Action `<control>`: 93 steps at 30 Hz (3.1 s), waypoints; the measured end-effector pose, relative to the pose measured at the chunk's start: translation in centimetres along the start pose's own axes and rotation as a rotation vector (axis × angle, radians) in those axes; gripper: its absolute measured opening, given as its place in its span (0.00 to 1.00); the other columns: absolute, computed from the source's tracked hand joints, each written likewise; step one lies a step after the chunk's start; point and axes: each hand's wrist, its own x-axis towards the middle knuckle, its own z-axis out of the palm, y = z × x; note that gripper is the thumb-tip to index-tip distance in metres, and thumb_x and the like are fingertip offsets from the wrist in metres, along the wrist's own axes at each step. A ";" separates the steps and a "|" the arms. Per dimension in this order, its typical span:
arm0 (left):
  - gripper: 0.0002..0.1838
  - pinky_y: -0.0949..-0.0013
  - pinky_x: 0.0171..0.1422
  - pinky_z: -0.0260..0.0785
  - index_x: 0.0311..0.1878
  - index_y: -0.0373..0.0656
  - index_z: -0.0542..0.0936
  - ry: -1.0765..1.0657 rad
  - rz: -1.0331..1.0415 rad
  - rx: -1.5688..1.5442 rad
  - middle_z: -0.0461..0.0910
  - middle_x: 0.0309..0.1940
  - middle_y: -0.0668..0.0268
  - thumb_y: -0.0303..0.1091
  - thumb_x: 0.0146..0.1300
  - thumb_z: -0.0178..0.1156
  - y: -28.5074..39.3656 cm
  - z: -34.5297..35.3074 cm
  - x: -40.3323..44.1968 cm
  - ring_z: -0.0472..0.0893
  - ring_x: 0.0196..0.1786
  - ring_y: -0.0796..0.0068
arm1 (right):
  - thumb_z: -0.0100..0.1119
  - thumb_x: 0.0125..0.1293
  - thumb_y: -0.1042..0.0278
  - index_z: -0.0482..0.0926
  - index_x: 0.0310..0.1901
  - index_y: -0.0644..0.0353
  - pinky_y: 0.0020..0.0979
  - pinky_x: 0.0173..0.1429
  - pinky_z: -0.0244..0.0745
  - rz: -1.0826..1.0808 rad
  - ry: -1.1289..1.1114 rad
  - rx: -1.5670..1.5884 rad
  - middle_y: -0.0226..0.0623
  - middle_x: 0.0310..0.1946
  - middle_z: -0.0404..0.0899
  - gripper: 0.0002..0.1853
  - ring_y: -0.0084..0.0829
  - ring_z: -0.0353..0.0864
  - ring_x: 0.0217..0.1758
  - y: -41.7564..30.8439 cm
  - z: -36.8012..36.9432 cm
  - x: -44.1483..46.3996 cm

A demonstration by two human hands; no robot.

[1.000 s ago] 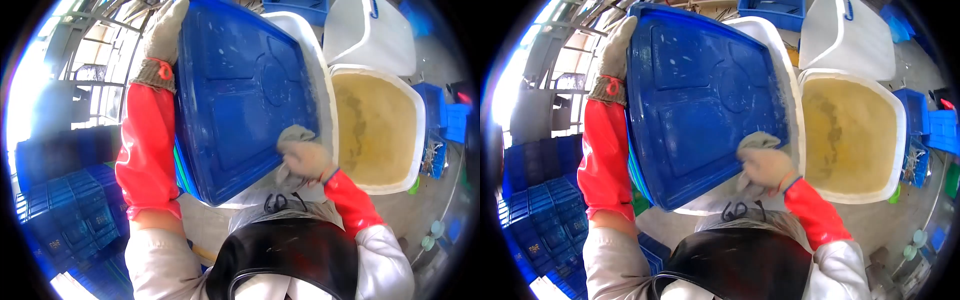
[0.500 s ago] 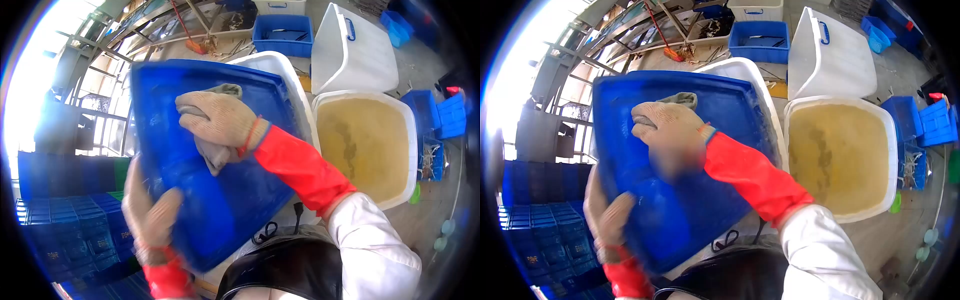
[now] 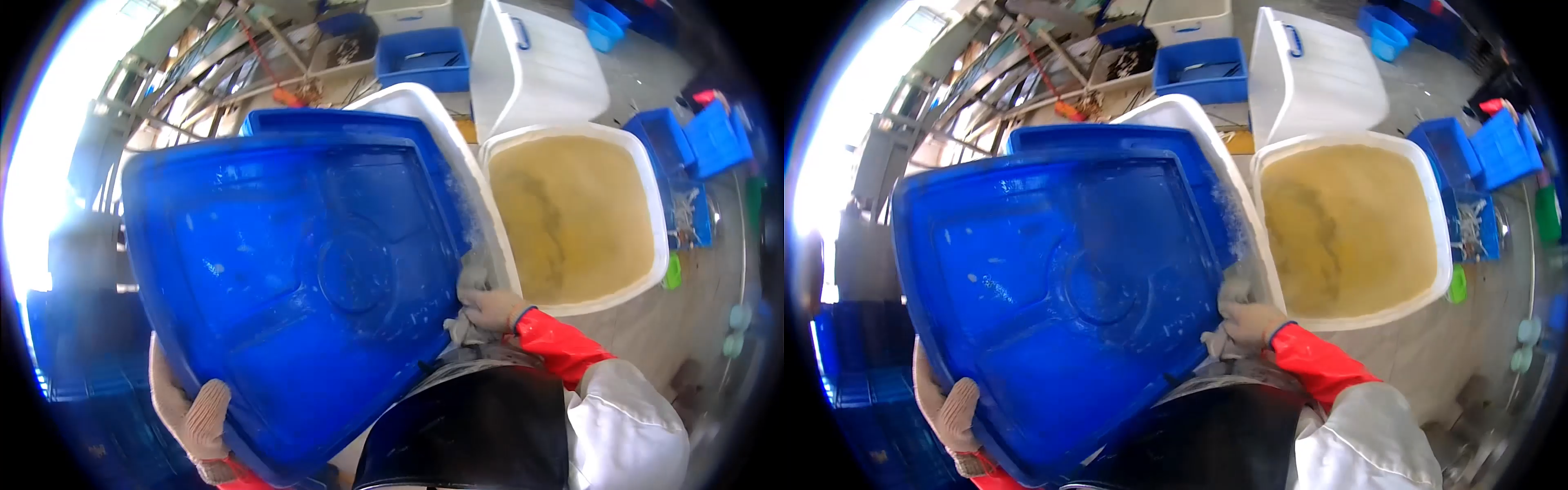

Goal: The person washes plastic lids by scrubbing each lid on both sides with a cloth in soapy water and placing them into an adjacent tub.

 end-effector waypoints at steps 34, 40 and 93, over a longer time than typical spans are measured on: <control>0.31 0.64 0.65 0.72 0.72 0.30 0.70 -0.341 -0.084 -0.225 0.81 0.58 0.56 0.35 0.69 0.60 -7.9 15.1 3.6 0.80 0.56 0.67 | 0.53 0.74 0.64 0.67 0.74 0.62 0.40 0.74 0.70 0.037 0.438 0.342 0.54 0.68 0.76 0.29 0.48 0.75 0.72 -0.6 -0.1 8.9; 0.33 0.63 0.68 0.70 0.73 0.30 0.69 -0.298 -0.035 -0.047 0.81 0.60 0.49 0.39 0.71 0.61 -7.2 17.2 5.1 0.81 0.61 0.64 | 0.55 0.73 0.60 0.61 0.74 0.70 0.44 0.72 0.70 -0.189 0.272 0.222 0.64 0.63 0.77 0.33 0.55 0.76 0.69 -8.6 -0.1 1.9; 0.26 0.61 0.65 0.74 0.57 0.49 0.86 -0.551 0.334 0.573 0.87 0.52 0.56 0.31 0.51 0.61 -9.4 25.6 33.3 0.84 0.60 0.57 | 0.56 0.70 0.55 0.75 0.66 0.34 0.50 0.42 0.80 -0.041 0.155 -0.209 0.42 0.34 0.86 0.22 0.48 0.88 0.38 -0.2 4.0 -2.4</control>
